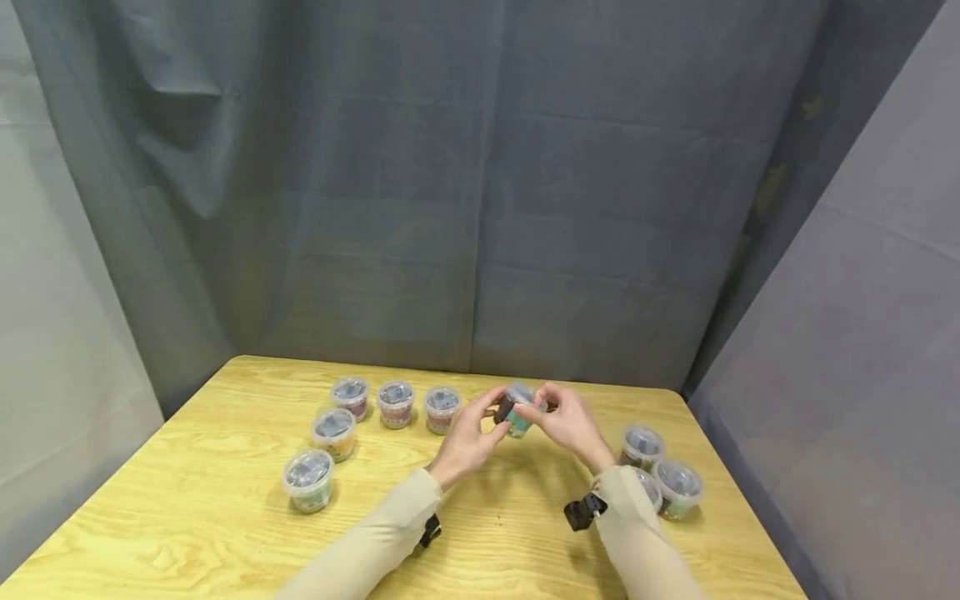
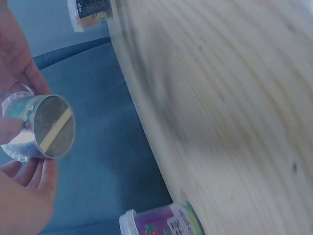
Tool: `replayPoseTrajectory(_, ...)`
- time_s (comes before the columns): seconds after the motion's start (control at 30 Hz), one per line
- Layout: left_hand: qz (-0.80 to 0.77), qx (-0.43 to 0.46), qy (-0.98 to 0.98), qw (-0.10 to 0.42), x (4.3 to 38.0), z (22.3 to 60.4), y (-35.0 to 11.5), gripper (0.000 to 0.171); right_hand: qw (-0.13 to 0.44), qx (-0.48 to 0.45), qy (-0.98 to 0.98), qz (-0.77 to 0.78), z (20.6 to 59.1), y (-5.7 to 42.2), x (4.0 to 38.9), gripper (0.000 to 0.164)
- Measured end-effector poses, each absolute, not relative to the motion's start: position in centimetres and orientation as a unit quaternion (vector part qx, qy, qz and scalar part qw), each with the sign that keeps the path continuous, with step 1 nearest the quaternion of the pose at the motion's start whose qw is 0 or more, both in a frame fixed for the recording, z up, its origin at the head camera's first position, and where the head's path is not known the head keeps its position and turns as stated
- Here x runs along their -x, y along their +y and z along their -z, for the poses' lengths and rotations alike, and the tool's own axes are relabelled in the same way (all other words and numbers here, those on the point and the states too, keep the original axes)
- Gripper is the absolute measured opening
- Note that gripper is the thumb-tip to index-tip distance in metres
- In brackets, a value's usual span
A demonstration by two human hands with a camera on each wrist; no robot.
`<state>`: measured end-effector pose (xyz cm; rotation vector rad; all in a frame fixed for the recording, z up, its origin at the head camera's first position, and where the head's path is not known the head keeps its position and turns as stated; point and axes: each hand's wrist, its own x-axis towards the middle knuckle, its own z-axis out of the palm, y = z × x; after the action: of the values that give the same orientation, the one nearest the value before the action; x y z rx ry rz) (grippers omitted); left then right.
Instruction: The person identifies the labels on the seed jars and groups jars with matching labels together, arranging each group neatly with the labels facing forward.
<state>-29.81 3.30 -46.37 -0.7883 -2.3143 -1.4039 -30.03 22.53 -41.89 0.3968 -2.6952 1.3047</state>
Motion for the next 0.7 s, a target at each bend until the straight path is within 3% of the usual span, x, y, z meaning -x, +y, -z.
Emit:
replayPoseTrajectory(0.17, 0.508, 0.259, -0.809, 0.143, 29.9, 46.4, 1.9, 0.054, 0.045, -0.147, -0.87, -0.468, 42.2, 21.6, 29.8, 0.036)
replayPoseTrajectory(0.53, 0.603, 0.255, -0.756, -0.019, 30.2, 46.7, -1.7, 0.057, 0.027, -0.216, -0.811, -0.543, 42.7, 20.8, 29.8, 0.027)
replayPoseTrajectory(0.7, 0.623, 0.262, -0.735, -0.06, 30.4, 46.8, -2.7, 0.059, 0.023, -0.229, -0.799, -0.556, 43.2, 20.4, 29.8, 0.024)
